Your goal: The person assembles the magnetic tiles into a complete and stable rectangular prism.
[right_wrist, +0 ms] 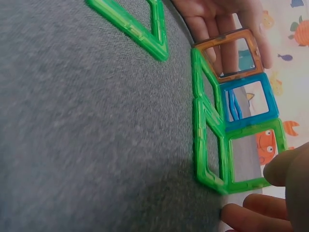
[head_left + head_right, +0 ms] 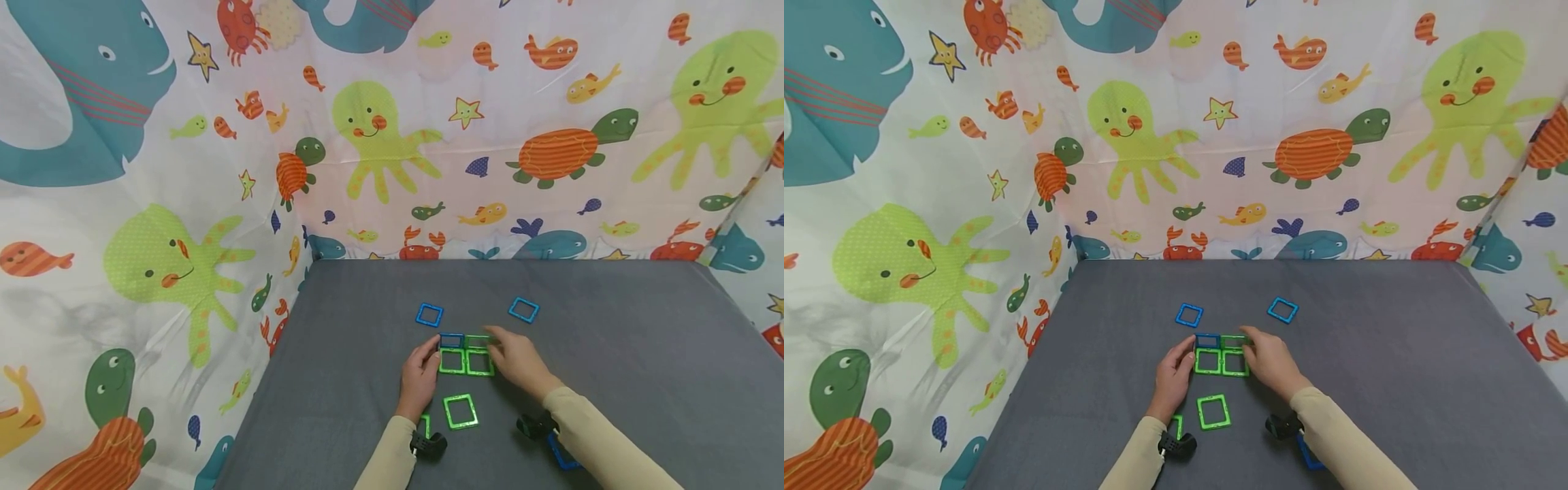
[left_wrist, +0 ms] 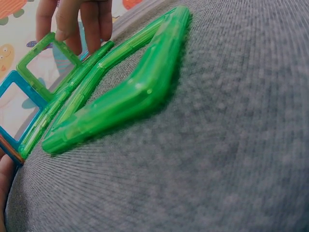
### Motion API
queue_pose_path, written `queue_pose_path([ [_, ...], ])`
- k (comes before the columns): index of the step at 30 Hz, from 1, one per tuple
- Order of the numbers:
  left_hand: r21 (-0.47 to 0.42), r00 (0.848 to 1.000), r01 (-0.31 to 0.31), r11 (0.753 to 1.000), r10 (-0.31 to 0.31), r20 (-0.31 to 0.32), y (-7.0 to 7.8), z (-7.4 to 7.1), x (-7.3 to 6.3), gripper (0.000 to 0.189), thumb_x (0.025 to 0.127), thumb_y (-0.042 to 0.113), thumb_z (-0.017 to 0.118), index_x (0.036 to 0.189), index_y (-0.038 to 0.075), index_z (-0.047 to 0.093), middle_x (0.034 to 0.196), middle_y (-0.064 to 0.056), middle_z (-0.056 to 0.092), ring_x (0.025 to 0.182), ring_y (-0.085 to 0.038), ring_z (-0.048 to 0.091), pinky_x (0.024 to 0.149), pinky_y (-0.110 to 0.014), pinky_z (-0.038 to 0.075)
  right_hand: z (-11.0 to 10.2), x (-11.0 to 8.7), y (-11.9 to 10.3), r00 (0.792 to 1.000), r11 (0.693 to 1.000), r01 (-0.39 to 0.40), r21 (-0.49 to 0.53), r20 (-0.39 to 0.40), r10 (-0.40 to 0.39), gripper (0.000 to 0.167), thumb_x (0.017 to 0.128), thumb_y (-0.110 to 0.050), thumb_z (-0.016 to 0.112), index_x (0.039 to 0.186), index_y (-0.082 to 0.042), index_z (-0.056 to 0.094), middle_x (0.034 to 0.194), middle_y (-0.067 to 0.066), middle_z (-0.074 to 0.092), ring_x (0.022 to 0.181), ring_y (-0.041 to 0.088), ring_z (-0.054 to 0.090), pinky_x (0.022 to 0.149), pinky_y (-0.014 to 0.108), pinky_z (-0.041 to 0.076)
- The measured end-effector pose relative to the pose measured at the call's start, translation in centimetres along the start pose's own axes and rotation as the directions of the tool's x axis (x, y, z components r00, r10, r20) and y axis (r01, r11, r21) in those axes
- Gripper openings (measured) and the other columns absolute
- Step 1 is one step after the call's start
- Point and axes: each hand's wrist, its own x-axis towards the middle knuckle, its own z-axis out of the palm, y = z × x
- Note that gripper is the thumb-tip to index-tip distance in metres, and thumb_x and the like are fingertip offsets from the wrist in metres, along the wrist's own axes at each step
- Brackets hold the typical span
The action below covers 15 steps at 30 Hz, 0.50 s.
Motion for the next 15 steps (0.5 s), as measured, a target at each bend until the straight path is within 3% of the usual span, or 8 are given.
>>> queue_pose_path([
  [9,-0.009,1.0,-0.001,1.0,0.001,0.011,0.0,0.1,0.0,0.038,0.107,0.026,0.054,0.144,0.028,0.059,0.131,-0.004,0.066,0.126,-0.02,0.062,0.105,-0.036,0.053,-2.1,-2.9,1.4,1.0,0.999,-0.005,-0.036,-0.026,0.004,0.046,0.094,-0.007,0.068,0.139,-0.001,0.058,0.108,0.022,0.074,0.087,0.031,0.076,0.073,0.047,0.061],
  [15,-0.01,1.0,0.008,1.0,-0.008,0.007,-0.2,0.0,0.1,0.038,0.107,0.024,0.054,0.144,0.029,0.059,0.131,-0.004,0.066,0.127,-0.02,0.062,0.106,-0.036,0.053,-3.7,-5.2,2.1,0.998,0.998,-0.046,-0.05,0.039,0.048,0.046,0.095,-0.011,0.068,0.138,0.0,0.059,0.113,0.022,0.074,0.089,0.029,0.077,0.073,0.044,0.062],
])
